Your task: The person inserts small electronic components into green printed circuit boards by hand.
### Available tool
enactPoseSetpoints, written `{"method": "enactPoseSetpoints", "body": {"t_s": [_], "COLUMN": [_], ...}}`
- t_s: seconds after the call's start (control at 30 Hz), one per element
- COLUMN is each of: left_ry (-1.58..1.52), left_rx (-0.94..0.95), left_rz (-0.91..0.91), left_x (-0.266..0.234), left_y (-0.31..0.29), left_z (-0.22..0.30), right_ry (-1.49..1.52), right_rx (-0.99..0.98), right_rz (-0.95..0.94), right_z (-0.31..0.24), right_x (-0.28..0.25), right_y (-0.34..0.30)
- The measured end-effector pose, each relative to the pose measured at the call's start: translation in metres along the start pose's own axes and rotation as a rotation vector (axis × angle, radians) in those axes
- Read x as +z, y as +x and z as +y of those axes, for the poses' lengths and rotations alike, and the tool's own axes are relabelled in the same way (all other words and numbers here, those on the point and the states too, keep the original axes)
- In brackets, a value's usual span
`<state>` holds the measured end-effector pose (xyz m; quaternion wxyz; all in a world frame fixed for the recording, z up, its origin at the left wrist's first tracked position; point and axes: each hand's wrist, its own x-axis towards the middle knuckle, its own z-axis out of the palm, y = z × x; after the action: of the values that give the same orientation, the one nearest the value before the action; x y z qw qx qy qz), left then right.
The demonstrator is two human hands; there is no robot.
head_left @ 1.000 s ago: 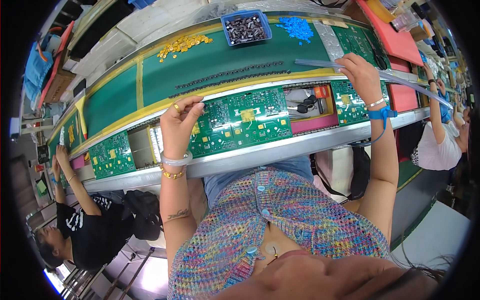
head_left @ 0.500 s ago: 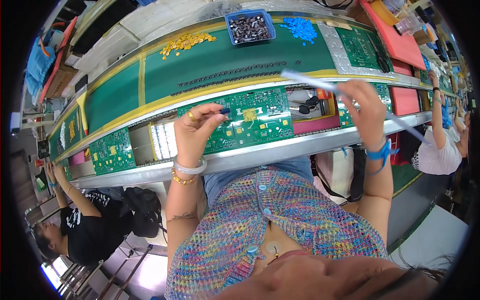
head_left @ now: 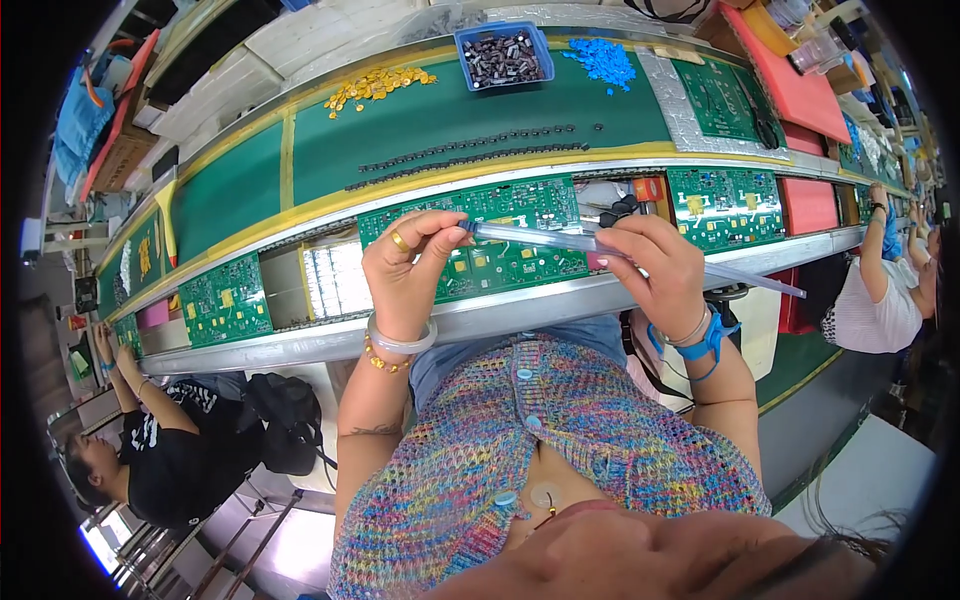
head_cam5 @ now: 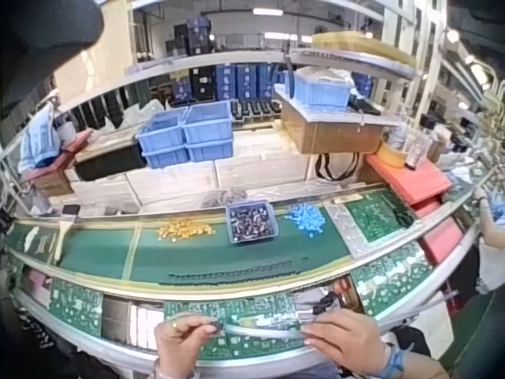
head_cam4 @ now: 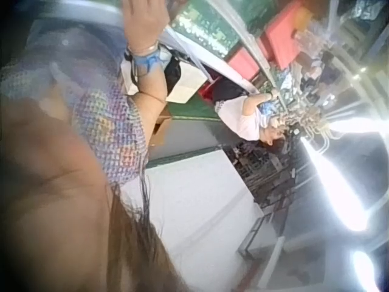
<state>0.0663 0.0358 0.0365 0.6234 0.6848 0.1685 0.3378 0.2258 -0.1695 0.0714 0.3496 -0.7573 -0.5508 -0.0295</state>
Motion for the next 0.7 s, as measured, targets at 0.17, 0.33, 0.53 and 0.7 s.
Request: {"method": "enactPoseSetpoints", "body": {"t_s": [0.17, 0.33, 0.53, 0.7], "left_ry": [0.181, 0.374, 0.287, 0.242], "left_rx": [0.122, 0.299, 0.071, 0.129], "left_rz": [-0.004, -0.054, 0.077, 0.194], "left_x": [-0.007, -0.010, -0.026, -0.007], "left_y": [-0.002, 0.006, -0.017, -0.021], "left_z": [0.004, 0.003, -0.017, -0.038], "right_ry": [0.032, -0.056, -0.020, -0.202], "right_rx": [0.011, 0.007, -0.042, -0.057], "right_rz": [0.028, 0.047, 0.082, 0.094], "right_z": [-0.009, -0.017, -0.022, -0.028], "right_x": [0.010, 0.012, 0.032, 0.035], "right_y": [-0.006, -0.009, -0.005, -0.005]}}
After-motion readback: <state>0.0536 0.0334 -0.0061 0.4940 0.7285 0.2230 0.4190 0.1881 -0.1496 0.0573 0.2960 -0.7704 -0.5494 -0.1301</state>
